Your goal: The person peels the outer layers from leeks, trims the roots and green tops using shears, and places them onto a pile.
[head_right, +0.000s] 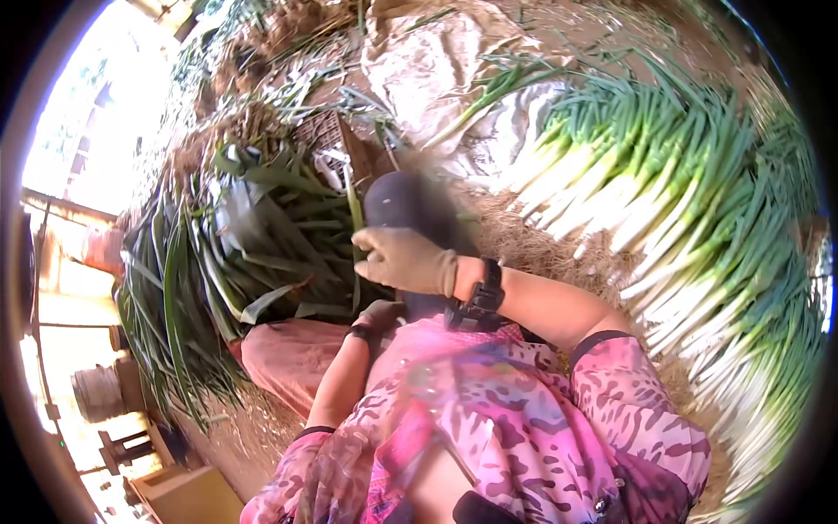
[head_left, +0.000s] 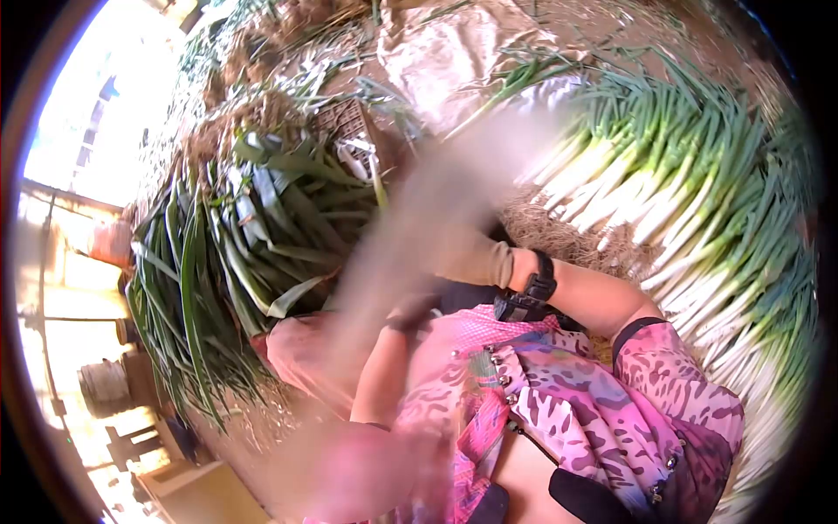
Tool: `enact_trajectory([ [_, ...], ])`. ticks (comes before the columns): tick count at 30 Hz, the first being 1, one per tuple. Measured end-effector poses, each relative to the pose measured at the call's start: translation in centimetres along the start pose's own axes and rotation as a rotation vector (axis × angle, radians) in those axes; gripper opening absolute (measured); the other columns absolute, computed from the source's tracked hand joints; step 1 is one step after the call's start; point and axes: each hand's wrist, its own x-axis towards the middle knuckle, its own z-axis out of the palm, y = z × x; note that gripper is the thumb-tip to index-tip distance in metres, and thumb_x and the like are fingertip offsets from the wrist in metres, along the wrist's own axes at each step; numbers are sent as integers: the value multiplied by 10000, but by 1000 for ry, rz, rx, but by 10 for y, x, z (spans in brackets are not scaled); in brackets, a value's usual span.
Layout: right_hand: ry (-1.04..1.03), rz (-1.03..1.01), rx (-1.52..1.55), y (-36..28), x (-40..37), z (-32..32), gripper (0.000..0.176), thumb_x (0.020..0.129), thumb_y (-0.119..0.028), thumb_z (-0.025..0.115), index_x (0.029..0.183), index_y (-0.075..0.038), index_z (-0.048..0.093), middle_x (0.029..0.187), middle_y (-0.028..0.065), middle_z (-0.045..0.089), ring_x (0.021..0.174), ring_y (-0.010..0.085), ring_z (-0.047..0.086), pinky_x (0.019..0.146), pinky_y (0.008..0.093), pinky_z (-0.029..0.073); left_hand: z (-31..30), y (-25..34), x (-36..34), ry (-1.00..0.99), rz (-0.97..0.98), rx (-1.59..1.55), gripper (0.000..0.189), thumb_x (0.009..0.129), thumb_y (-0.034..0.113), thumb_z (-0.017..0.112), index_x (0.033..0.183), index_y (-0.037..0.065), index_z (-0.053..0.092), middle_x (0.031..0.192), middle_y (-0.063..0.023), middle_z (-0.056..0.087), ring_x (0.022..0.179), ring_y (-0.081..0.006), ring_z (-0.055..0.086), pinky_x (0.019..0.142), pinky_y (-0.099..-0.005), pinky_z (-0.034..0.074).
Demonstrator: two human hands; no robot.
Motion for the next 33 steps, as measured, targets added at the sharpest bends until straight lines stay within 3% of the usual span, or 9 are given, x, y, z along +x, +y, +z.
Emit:
enact_trajectory([
  [3, -194, 433, 634, 10, -1, 45, 337, 933, -285, 686, 1140, -37, 590, 912, 105, 617, 785, 233, 671, 699, 357, 545, -17, 8, -11, 409, 80, -450, 355, 872, 54, 645, 1227, 54, 654, 1197, -85, 701, 1097, -244, 669, 940, -365, 524],
  [7, -27, 975, 1351, 46, 3, 90, 357, 950, -342, 684, 1118, -50, 568, 853, 72, 570, 760, 212, 650, 655, 352, 540, -65, 36, -68, 385, 86, -1485, 336, 936, 45, 656, 1256, -26, 582, 1195, -101, 671, 1055, -197, 663, 944, -329, 539],
  [12, 310, 946, 1313, 39, 81, 77, 365, 947, -353, 702, 1113, -65, 553, 881, 50, 583, 735, 186, 650, 620, 316, 542, -160, 130, -150, 637, 187, -1314, 410, 943, 89, 656, 1323, -18, 543, 1149, -62, 670, 1015, -132, 620, 899, -292, 512],
  [15, 187, 964, 1000, 47, 119, 74, 288, 934, -299, 696, 1079, -76, 585, 884, 38, 642, 697, 156, 661, 569, 272, 510, -164, 128, -137, 845, 120, -808, 407, 941, 194, 654, 1317, 74, 555, 1043, -212, 702, 1014, -371, 680, 884, -430, 518],
  [18, 119, 976, 923, 47, 154, 74, 243, 929, -278, 693, 1045, -80, 612, 821, 24, 657, 669, 138, 662, 555, 250, 500, -205, 120, -183, 757, 89, -778, 343, 932, 180, 703, 1226, 16, 637, 1112, -148, 711, 998, -213, 684, 899, -328, 528],
  [20, 121, 218, 494, 126, 158, 123, 216, 928, -252, 695, 1035, -81, 620, 811, 24, 664, 685, 138, 676, 585, 252, 522, -254, 88, -221, 1092, 33, -388, 344, 923, 231, 718, 1187, 19, 661, 1109, -173, 702, 1008, -289, 689, 885, -361, 539],
  [23, 119, 479, 777, 139, 214, 149, 200, 928, -209, 692, 1049, -70, 613, 885, 48, 675, 734, 152, 691, 621, 271, 553, -314, -22, -262, 1409, -230, 43, 490, 905, 354, 721, 1226, -8, 643, 1140, -229, 689, 1057, -391, 663, 920, -432, 528],
  [26, 140, 655, 855, 144, 268, 182, 226, 920, -181, 695, 1088, -53, 615, 990, 76, 679, 816, 179, 696, 684, 295, 563, -391, -96, -302, 1219, -725, 181, 762, 855, 468, 748, 1359, -60, 530, 1308, -290, 608, 1238, -403, 578, 1067, -431, 453],
  [33, 2, 626, 349, 180, 329, 272, 480, 888, -291, 724, 1255, -2, 616, 1175, 150, 694, 1110, 311, 646, 964, 379, 471, -461, -241, -288, 799, -1076, -90, 1122, 730, 746, 713, 1431, -82, 427, 1377, -305, 556, 1308, -380, 547, 1079, -434, 457],
])
